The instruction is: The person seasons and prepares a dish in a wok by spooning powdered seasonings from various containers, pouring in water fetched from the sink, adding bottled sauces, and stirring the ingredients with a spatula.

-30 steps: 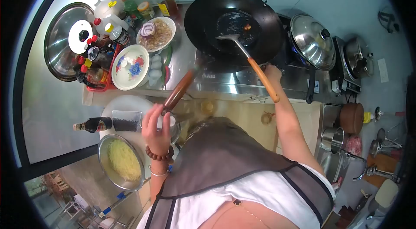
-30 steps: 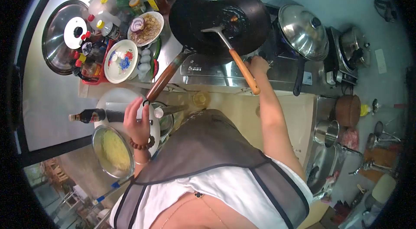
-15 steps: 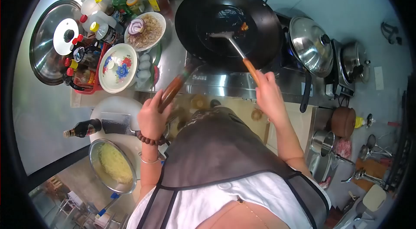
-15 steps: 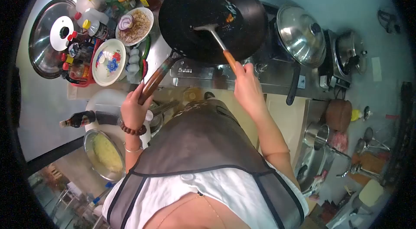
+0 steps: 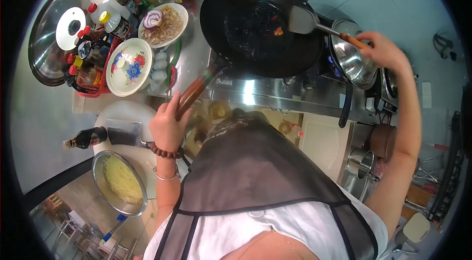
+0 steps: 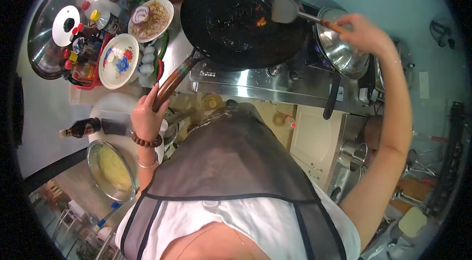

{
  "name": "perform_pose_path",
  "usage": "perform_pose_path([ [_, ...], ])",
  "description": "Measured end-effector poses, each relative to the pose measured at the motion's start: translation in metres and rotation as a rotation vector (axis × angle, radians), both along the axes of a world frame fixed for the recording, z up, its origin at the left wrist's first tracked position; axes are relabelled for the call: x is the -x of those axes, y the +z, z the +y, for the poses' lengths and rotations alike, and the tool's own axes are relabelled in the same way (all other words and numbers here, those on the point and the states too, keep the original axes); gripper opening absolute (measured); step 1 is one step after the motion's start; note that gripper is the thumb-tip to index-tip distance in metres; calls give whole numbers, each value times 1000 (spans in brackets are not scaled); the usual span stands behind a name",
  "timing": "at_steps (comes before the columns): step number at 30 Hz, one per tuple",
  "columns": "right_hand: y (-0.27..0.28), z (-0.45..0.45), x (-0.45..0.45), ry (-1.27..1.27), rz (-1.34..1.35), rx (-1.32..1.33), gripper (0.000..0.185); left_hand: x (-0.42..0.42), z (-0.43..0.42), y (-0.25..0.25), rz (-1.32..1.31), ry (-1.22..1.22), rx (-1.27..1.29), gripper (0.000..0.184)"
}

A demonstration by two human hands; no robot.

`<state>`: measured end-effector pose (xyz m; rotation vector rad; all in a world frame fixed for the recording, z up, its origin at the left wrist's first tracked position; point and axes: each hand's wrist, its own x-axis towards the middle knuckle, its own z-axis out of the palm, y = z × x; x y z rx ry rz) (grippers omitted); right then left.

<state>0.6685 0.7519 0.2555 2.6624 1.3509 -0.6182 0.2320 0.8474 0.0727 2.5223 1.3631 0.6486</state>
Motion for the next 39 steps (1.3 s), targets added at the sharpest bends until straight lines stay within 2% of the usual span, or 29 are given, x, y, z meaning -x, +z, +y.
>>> perform_pose_path([
  [2,18,8,14,-37,-35,66,37,-1,-2,1,-1,-3,-10,45],
  [4,20,17,16,17,-88,273,32,-2,-3,1,-2,-5,-25,45],
  [5,17,22,19,17,-88,272,32,-2,-4,1,-2,-2,-22,44],
  [7,0,28,26,-7,47,399,30,-1,-4,2,-3,2,-20,44],
  [9,-32,26,28,-35,287,245,31,-1,-4,2,0,1,-7,44],
  [12,-94,23,16,-155,471,96,34,-1,-5,4,-4,-1,7,43],
  [14,-101,28,45,-231,447,2,34,-3,-6,4,-14,9,12,43],
  [16,-137,29,41,-269,595,-139,35,-4,-8,4,-21,11,14,43],
  [21,-166,33,48,-307,619,-257,36,-3,-7,9,-44,-17,86,43],
  [23,-172,33,49,-256,543,-332,36,-2,-5,12,-87,-62,72,43],
  [25,-165,31,55,-208,461,-372,36,-1,-4,26,-262,-43,-163,39],
  [26,-162,29,57,-158,377,-403,36,0,-5,34,-263,-49,-165,39],
  [27,-164,26,55,-163,375,-407,36,2,-9,43,-387,6,-229,28],
  [28,-167,22,52,-44,176,-470,36,5,-12,51,-513,62,-293,20],
  [29,-168,19,51,75,-25,-527,36,8,-16,57,-516,56,-294,20],
  [30,-162,18,56,70,-28,-530,36,12,-21,63,-1123,-203,117,17],
  [31,-152,17,67,93,-208,-516,38,15,-23,68,-1690,-477,580,27],
  [32,-146,14,74,115,-386,-496,40,14,-22,73,-1688,-483,586,27],
  [34,-156,10,76,168,-456,-552,37,7,-17,80,-2043,-1200,1218,42],
  [35,-160,8,80,223,-581,-532,38,-5,-24,83,-2037,-984,1013,47],
  [36,-164,6,84,276,-707,-508,39,-14,-27,87,-2026,-999,1028,47],
  [39,-176,-11,95,297,-811,-473,37,-37,-25,103,-1664,-1160,805,44],
])
